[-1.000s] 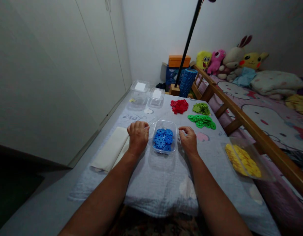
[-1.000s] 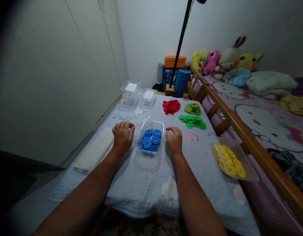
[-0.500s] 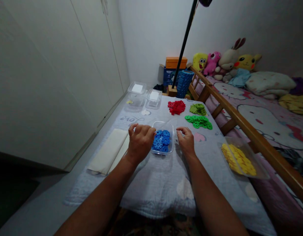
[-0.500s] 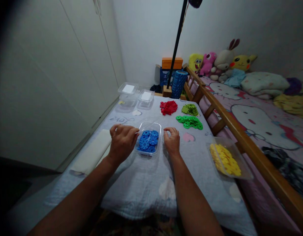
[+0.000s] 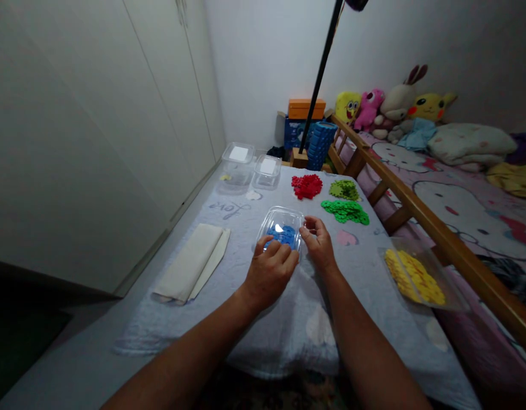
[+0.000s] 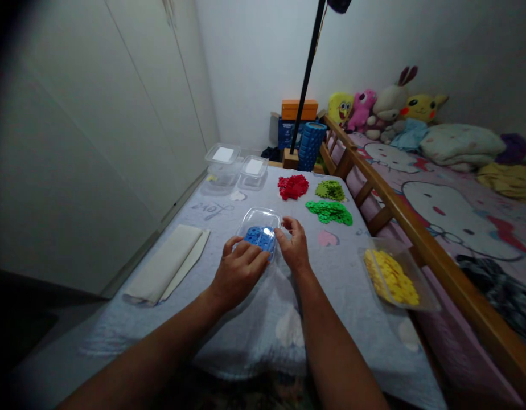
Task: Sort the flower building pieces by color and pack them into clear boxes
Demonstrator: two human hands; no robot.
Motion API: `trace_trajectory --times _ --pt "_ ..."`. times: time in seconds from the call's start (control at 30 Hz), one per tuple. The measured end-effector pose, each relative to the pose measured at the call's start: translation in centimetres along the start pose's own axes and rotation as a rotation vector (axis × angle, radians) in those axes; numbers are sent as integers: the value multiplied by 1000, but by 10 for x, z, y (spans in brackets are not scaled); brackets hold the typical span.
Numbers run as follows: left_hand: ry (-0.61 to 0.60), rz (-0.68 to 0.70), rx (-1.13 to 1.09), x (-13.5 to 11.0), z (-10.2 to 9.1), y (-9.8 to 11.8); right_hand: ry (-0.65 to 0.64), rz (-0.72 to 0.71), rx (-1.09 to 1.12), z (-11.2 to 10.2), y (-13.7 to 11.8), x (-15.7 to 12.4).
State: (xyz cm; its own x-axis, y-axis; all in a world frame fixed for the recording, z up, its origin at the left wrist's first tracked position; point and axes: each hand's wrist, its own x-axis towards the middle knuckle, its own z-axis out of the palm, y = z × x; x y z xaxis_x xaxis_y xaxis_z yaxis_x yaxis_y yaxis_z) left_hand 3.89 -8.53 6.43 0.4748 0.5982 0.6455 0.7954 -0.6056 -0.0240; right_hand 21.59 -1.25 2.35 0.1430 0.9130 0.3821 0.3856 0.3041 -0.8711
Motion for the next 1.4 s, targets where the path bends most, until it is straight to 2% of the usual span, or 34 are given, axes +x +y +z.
trace_trajectory --times 0.2,0.3,0.37,0.53,0.6,0.7,0.77,0.83,1.13,1.27,1.4 --pt "-23 -19 -102 0 -1 6 -39 -22 -18 2 0 -1" --pt "-34 -90 -195 -3 -5 3 -51 -28 -29 2 0 -1" --pt "-5 -209 -250 -5 -7 -4 -45 -20 -37 1 0 0" --pt "76 -627 -411 -9 -5 -36 -67 66 -95 -4 -8 0" --pt "27 -771 -458 -10 -1 -47 -127 109 -121 -6 -14 -1" --pt "-137 -913 -607 -13 5 -54 -218 157 -153 -6 -22 -4" --pt "-208 -946 -715 -15 7 -52 -259 177 -161 -5 -25 -5" --pt "-209 -946 -783 -16 9 -49 -274 188 -146 -3 -26 -7" --pt "-52 -966 -819 -15 15 -43 -149 248 32 9 -19 -10" --pt "21 -998 -846 -16 22 -45 -180 263 135 10 -19 -10" --pt "65 -1021 -872 -16 27 -47 -249 241 65 7 -24 -13"
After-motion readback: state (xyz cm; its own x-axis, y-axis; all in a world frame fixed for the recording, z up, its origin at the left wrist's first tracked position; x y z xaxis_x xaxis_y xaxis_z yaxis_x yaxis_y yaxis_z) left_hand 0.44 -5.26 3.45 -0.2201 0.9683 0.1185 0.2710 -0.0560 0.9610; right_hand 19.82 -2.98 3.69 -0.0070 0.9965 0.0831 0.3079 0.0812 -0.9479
